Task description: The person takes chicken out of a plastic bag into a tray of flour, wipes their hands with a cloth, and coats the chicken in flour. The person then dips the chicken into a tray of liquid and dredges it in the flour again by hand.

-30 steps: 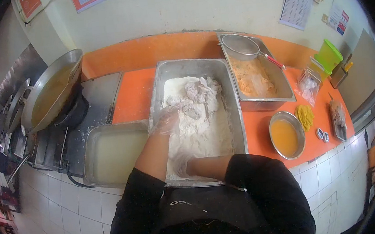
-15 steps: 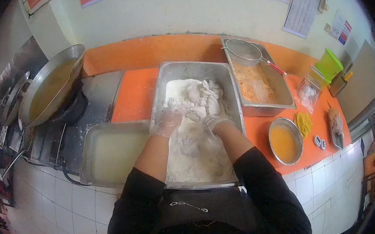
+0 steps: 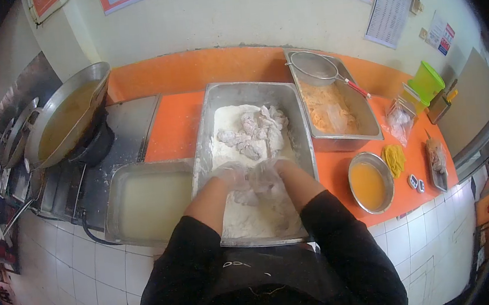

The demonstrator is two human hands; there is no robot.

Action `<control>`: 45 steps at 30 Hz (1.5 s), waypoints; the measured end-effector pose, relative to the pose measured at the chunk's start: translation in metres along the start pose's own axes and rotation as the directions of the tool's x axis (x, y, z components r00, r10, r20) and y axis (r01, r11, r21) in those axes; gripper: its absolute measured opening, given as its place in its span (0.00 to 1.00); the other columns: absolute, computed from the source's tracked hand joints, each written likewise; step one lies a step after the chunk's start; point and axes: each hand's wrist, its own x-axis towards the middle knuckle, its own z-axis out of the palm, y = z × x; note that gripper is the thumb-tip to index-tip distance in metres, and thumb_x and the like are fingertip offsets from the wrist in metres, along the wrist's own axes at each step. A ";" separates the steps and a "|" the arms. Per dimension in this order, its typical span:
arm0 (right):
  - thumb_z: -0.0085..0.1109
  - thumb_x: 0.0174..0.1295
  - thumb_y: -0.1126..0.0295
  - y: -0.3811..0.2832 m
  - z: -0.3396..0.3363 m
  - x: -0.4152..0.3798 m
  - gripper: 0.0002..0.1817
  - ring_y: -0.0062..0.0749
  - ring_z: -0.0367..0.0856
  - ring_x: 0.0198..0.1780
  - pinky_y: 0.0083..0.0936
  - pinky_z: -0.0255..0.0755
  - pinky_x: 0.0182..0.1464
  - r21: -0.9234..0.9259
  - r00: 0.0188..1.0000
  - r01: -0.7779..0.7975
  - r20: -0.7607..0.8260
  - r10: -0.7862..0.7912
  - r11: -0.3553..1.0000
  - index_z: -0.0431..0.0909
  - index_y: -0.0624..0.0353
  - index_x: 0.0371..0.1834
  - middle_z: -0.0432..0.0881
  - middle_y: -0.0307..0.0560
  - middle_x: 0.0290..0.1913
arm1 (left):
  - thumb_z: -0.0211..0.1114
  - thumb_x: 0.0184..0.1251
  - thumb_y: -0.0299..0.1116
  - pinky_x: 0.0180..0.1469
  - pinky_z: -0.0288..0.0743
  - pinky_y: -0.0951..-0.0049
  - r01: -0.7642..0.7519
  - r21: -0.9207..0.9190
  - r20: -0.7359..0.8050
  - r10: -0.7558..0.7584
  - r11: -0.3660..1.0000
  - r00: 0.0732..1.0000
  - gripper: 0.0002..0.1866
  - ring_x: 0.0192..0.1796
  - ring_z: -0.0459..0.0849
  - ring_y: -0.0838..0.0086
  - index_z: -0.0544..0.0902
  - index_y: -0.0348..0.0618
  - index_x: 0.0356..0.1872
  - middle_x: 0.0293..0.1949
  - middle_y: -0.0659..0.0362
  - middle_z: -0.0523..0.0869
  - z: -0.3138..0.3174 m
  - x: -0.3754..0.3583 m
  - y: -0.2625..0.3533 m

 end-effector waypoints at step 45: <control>0.48 0.50 0.70 -0.021 0.031 0.021 0.11 0.40 0.80 0.40 0.31 0.73 0.42 -0.169 0.862 -0.017 -0.502 -0.071 0.985 0.82 0.54 0.32 0.81 0.50 0.38 | 0.53 0.53 0.47 0.51 0.69 0.63 0.291 -0.460 -0.625 -0.539 0.839 0.564 0.22 0.49 0.76 0.60 0.79 0.41 0.41 0.45 0.49 0.78 -0.030 0.004 0.057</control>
